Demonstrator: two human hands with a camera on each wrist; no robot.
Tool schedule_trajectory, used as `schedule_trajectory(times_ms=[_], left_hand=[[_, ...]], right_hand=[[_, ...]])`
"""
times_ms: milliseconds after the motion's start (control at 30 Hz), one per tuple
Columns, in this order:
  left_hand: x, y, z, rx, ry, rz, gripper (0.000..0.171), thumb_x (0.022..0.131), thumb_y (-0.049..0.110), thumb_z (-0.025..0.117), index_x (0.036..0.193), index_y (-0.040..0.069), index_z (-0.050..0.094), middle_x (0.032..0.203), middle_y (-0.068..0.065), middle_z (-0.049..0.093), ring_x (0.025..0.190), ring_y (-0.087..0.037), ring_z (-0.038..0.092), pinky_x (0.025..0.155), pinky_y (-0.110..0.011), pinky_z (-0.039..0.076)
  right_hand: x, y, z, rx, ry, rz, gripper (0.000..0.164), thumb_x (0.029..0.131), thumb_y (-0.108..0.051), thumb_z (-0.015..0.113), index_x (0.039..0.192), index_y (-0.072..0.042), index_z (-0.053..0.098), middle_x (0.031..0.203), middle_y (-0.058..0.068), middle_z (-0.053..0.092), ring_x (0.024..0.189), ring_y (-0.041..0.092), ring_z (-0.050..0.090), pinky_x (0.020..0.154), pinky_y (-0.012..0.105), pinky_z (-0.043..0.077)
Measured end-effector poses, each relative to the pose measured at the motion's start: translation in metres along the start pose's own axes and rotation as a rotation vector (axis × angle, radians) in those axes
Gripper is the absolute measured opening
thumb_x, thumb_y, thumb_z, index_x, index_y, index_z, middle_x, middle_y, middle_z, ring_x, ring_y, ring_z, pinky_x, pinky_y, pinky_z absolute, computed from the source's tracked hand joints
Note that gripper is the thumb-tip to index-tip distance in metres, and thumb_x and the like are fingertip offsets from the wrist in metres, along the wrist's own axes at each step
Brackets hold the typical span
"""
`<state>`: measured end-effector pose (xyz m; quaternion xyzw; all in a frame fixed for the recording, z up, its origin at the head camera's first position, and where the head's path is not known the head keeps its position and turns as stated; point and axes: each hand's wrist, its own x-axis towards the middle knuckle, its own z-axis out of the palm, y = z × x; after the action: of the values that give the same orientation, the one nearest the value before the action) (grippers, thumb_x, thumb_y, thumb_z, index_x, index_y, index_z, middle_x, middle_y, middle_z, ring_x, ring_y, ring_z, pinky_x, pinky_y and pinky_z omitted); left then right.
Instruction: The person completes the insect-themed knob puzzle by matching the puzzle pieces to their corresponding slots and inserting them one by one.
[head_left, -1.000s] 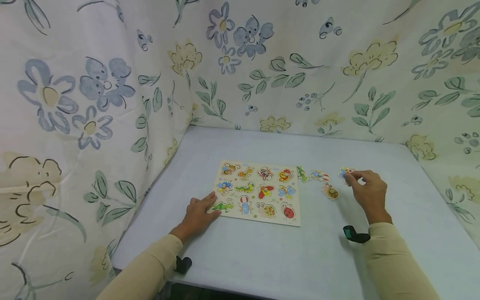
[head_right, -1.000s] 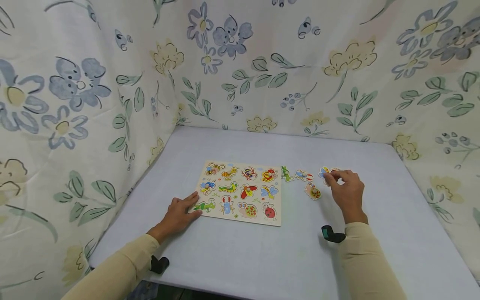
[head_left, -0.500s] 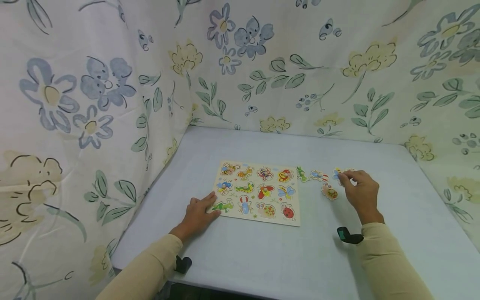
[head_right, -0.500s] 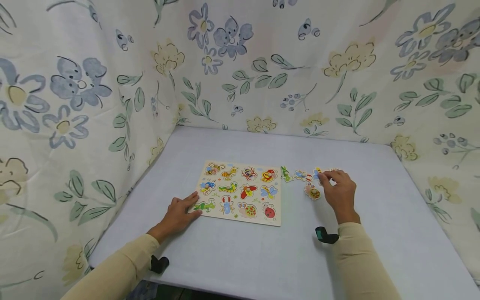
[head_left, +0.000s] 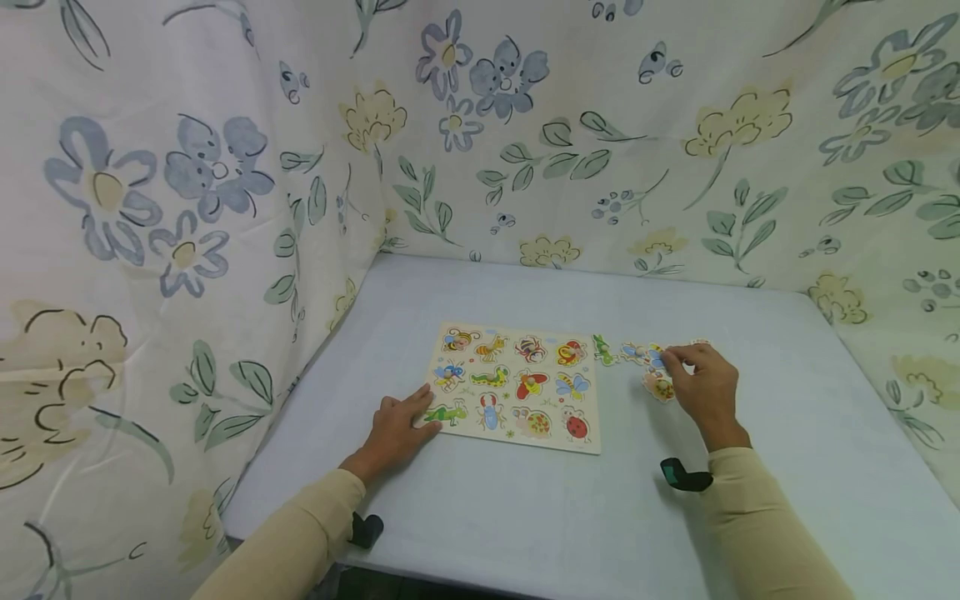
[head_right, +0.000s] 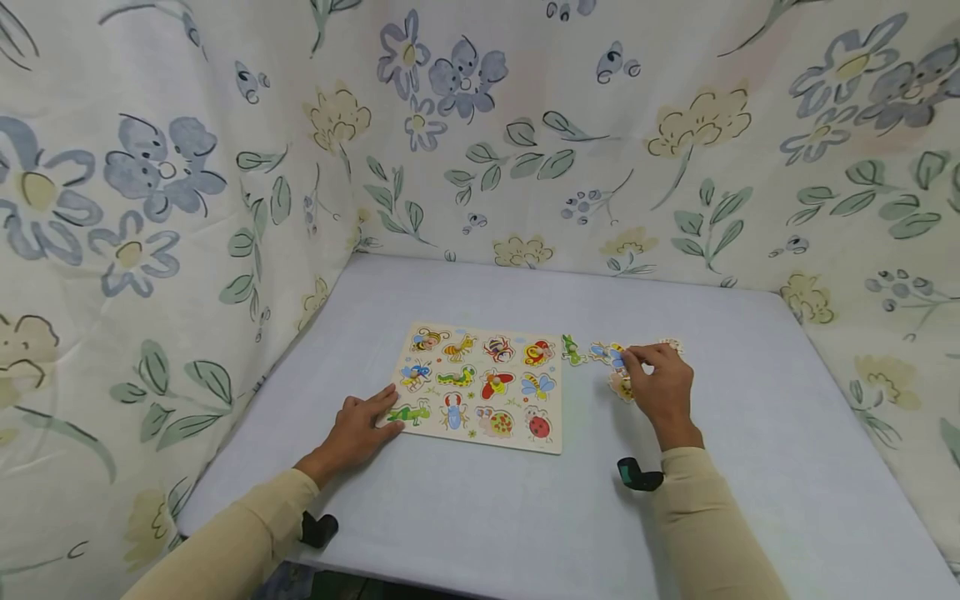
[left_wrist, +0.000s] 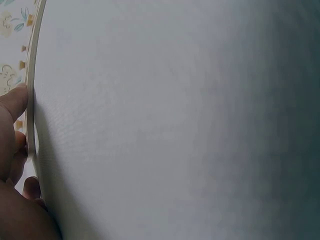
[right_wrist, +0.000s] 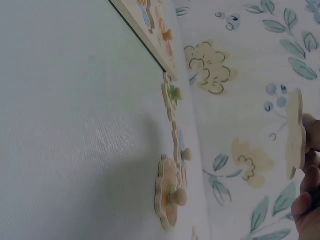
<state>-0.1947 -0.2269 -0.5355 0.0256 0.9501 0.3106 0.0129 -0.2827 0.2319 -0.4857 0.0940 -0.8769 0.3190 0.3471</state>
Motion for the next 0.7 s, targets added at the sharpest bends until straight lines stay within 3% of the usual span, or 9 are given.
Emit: schedule_trajectory(times_ms=[200, 467, 700], left_hand=[[-0.001, 0.0, 0.001, 0.002, -0.001, -0.009, 0.063, 0.089, 0.037, 0.069, 0.143, 0.016, 0.046, 0.151, 0.015, 0.031, 0.087, -0.018, 0.033, 0.071, -0.035, 0.028], [-0.001, 0.001, 0.001, -0.004, 0.003, -0.008, 0.063, 0.089, 0.036, 0.069, 0.143, 0.014, 0.046, 0.151, 0.013, 0.032, 0.087, -0.018, 0.034, 0.071, -0.035, 0.029], [-0.001, 0.002, 0.001, -0.002, 0.01, -0.008, 0.062, 0.089, 0.035, 0.07, 0.142, 0.013, 0.047, 0.151, 0.012, 0.034, 0.087, -0.018, 0.034, 0.071, -0.035, 0.029]], right_hand=[[-0.002, -0.009, 0.008, 0.038, -0.02, 0.001, 0.01, 0.082, -0.003, 0.076, 0.088, 0.004, 0.075, 0.085, 0.014, 0.062, 0.077, 0.027, 0.057, 0.067, 0.032, 0.037], [-0.002, -0.022, 0.024, 0.078, -0.001, -0.116, 0.011, 0.076, 0.0, 0.081, 0.084, 0.005, 0.076, 0.079, 0.014, 0.06, 0.073, 0.026, 0.055, 0.061, 0.024, 0.035], [-0.009, -0.03, 0.044, 0.112, -0.015, -0.126, 0.01, 0.076, 0.0, 0.081, 0.084, 0.003, 0.076, 0.079, 0.011, 0.059, 0.072, 0.024, 0.051, 0.061, 0.029, 0.035]])
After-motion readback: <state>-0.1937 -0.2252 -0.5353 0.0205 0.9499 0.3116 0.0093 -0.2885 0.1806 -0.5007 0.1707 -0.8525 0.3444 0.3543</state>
